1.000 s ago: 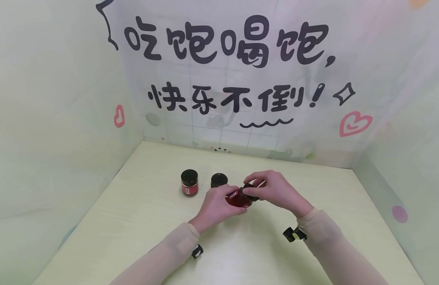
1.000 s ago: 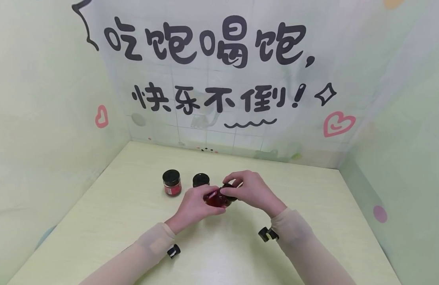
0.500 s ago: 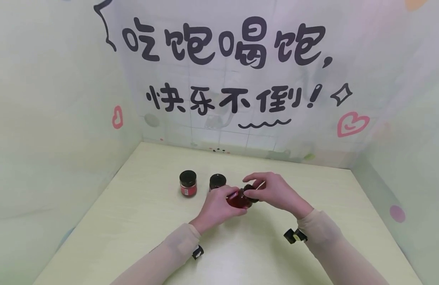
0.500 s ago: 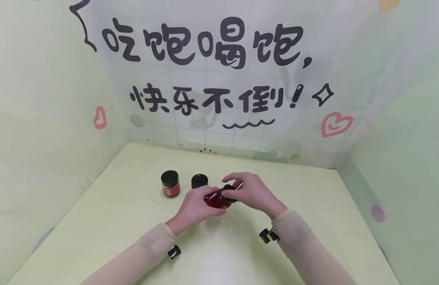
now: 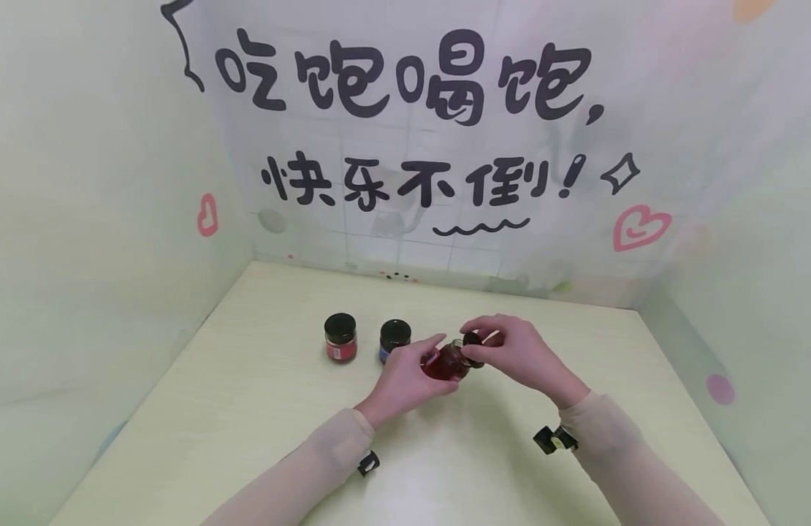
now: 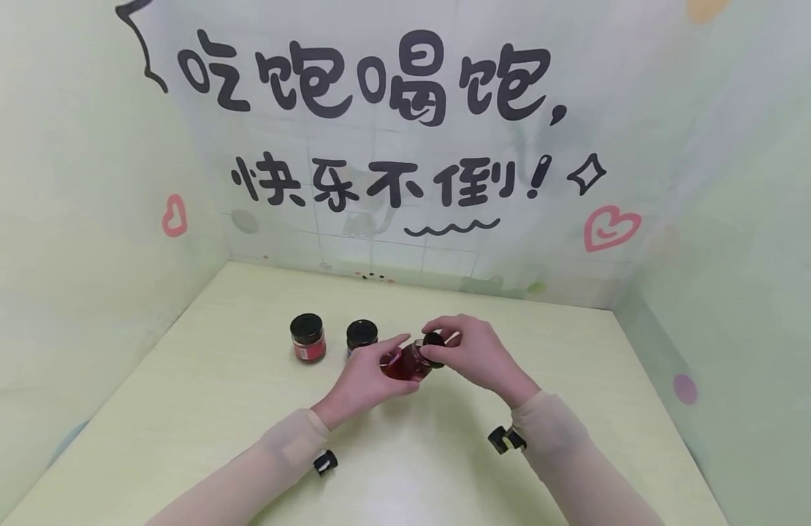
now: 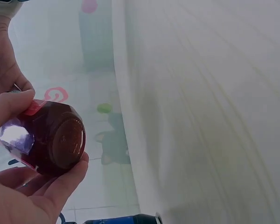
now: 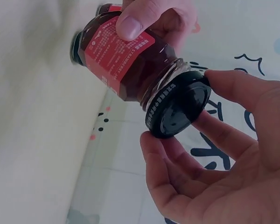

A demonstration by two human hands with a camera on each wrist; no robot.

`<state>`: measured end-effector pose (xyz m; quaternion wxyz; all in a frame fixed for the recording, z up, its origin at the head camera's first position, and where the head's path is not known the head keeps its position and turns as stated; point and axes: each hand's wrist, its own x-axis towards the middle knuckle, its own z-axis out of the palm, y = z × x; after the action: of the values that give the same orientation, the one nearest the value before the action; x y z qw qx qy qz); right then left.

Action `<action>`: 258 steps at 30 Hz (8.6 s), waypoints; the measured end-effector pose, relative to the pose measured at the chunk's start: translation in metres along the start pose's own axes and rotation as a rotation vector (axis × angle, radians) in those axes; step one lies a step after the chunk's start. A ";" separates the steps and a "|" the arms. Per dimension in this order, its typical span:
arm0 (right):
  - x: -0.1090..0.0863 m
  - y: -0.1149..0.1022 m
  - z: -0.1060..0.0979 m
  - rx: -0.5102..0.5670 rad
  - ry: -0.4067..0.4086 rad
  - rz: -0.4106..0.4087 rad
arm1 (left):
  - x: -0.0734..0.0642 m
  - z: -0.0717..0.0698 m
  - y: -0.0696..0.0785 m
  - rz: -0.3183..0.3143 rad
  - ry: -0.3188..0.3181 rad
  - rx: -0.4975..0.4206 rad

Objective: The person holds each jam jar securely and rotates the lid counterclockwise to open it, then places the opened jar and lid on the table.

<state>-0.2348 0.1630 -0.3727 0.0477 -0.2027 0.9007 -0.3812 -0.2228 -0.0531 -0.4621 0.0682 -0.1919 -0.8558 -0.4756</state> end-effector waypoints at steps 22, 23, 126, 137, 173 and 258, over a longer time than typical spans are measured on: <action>-0.052 0.067 -0.023 -0.068 0.183 0.127 | 0.039 0.037 0.005 -0.173 0.007 -0.072; -0.055 0.071 -0.024 -0.087 0.193 0.132 | 0.041 0.038 0.005 -0.176 0.007 -0.077; -0.124 0.120 -0.014 -0.363 0.432 0.011 | 0.017 -0.013 0.027 -0.185 0.072 0.009; -0.097 0.101 -0.001 -0.293 0.462 -0.019 | -0.010 -0.025 0.023 -0.164 0.151 -0.001; -0.033 0.063 0.012 -0.199 0.385 -0.097 | -0.031 -0.040 -0.010 -0.131 0.502 -0.147; 0.024 0.005 0.033 -0.105 0.245 -0.167 | 0.010 -0.031 -0.055 -0.383 0.206 0.020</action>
<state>-0.2501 0.1347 -0.3984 -0.1050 -0.2309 0.8986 -0.3579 -0.2559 -0.1028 -0.4854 0.0653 0.0246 -0.8699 -0.4883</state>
